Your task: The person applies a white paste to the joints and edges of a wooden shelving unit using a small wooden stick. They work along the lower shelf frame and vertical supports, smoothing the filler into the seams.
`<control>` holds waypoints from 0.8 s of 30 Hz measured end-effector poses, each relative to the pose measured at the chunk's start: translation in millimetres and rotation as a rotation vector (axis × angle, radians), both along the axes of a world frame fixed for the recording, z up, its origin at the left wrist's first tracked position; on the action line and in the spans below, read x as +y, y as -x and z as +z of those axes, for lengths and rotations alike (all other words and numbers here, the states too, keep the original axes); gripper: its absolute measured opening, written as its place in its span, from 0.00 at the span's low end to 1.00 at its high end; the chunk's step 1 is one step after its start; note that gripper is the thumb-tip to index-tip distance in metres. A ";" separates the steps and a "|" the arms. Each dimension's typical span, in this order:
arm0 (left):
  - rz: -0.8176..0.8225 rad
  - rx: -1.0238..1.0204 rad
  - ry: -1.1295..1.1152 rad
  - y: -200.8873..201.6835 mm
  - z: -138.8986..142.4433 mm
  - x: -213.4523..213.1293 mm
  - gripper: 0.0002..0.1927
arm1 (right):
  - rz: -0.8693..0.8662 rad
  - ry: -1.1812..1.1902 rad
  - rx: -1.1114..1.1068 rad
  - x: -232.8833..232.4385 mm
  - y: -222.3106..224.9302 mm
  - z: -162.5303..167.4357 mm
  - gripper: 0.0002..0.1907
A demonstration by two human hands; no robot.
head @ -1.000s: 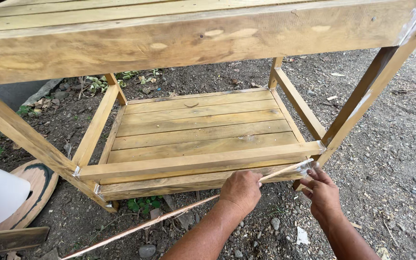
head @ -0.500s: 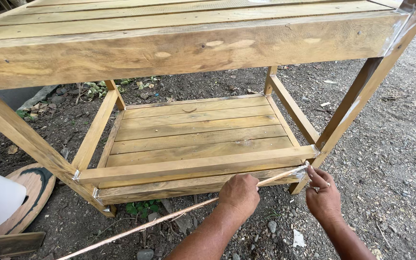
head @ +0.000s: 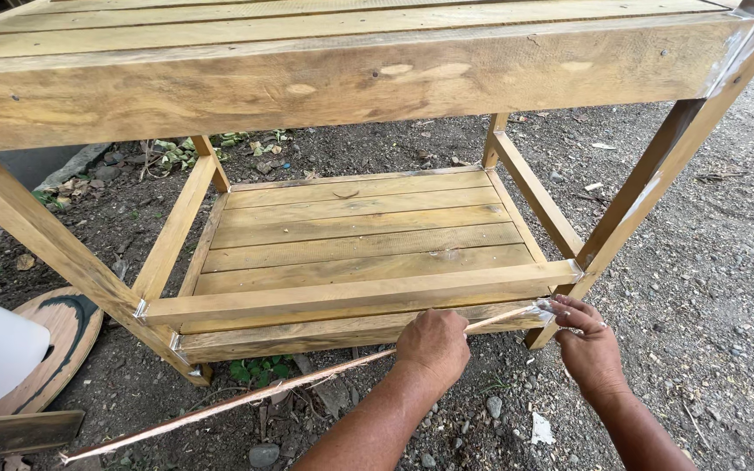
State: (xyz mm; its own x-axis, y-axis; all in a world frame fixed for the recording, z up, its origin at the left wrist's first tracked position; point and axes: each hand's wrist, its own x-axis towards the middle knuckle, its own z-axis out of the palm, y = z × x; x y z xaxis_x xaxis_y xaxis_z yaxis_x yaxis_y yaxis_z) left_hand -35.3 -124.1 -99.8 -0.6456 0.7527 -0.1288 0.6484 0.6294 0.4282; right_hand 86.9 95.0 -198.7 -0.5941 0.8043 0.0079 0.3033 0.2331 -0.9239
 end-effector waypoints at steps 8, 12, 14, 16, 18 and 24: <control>0.030 -0.047 0.034 8.0 -3.6 1.5 0.06 | -0.010 -0.330 0.017 -0.4 2.0 -11.9 0.25; 0.010 -0.037 0.022 7.8 -6.8 2.5 0.06 | -0.014 -0.622 -0.268 1.0 5.2 -16.2 0.31; 0.006 -0.022 0.023 7.8 -7.3 2.9 0.07 | -0.013 -0.666 -0.306 2.1 4.4 -15.8 0.30; 0.001 -0.019 0.018 6.6 -8.3 2.8 0.07 | -0.010 -0.700 -0.359 1.7 2.4 -14.5 0.30; -0.004 -0.023 0.001 5.3 -9.6 3.4 0.07 | -0.008 -0.726 -0.425 -0.4 -0.1 -12.9 0.31; -0.032 0.039 -0.001 4.6 -14.0 4.9 0.06 | -0.008 -0.911 -0.441 -9.3 -3.2 -7.3 0.29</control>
